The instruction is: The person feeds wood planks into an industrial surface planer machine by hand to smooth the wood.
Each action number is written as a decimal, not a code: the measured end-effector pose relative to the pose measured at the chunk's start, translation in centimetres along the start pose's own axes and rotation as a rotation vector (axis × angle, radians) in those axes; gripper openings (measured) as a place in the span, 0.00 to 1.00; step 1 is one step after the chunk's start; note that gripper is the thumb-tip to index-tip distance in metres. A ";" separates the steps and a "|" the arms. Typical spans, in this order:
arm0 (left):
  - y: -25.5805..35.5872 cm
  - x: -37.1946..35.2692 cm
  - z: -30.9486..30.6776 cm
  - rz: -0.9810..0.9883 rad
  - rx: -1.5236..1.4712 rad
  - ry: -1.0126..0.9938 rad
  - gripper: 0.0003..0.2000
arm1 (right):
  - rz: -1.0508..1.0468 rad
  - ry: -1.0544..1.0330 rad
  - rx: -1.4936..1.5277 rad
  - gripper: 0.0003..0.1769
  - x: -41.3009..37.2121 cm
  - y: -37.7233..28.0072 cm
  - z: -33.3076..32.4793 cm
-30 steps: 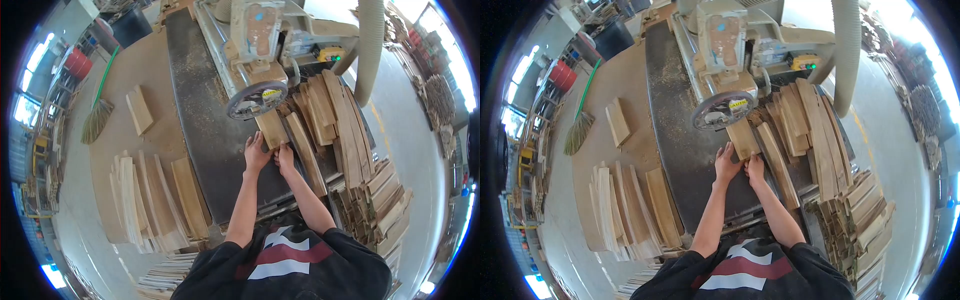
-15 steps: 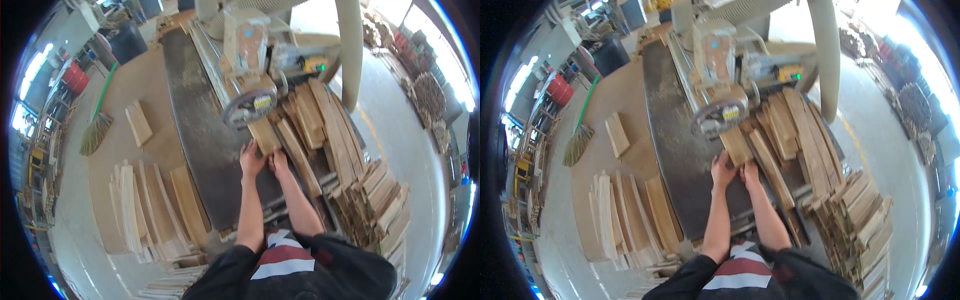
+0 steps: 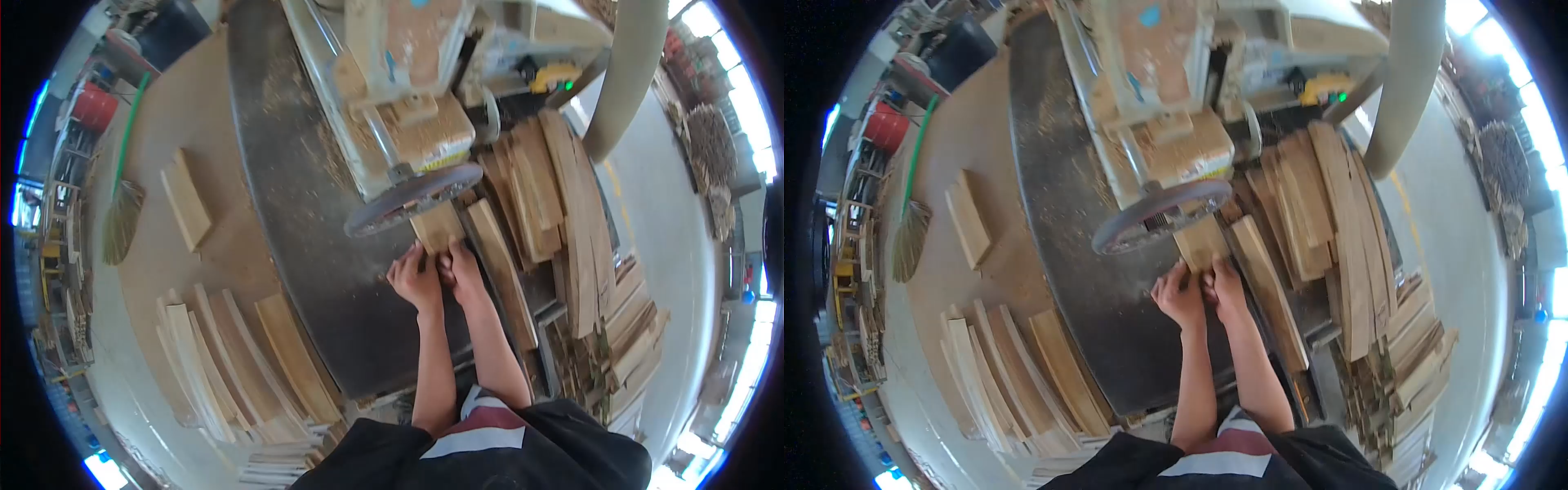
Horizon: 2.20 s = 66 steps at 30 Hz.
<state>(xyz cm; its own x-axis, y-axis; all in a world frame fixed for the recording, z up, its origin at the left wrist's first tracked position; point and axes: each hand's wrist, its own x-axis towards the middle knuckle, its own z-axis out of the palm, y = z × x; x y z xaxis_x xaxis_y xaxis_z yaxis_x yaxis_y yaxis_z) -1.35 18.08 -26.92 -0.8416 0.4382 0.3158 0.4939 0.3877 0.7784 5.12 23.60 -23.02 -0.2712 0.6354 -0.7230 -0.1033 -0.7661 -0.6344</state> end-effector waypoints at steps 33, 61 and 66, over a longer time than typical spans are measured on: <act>-24.2 42.0 -23.2 -0.585 0.677 -0.133 0.53 | -1.096 -0.205 -0.797 0.15 0.1 4.7 -0.6; -20.7 36.3 -28.6 -0.590 -0.641 -0.013 0.41 | -1.101 -0.136 -0.856 0.12 0.3 5.4 0.0; -7.3 18.8 -26.1 -0.568 -1.623 -0.366 0.41 | -1.139 -0.174 -0.774 0.12 -0.3 4.9 0.5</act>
<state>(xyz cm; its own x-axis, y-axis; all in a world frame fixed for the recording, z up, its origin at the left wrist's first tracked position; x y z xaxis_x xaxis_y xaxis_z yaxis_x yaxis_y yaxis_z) -26.53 2.30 -12.52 -0.6162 0.7796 -0.1118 -0.7064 -0.4844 0.5162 4.20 19.58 -25.81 -0.5172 0.8029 0.2964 0.1900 0.4454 -0.8750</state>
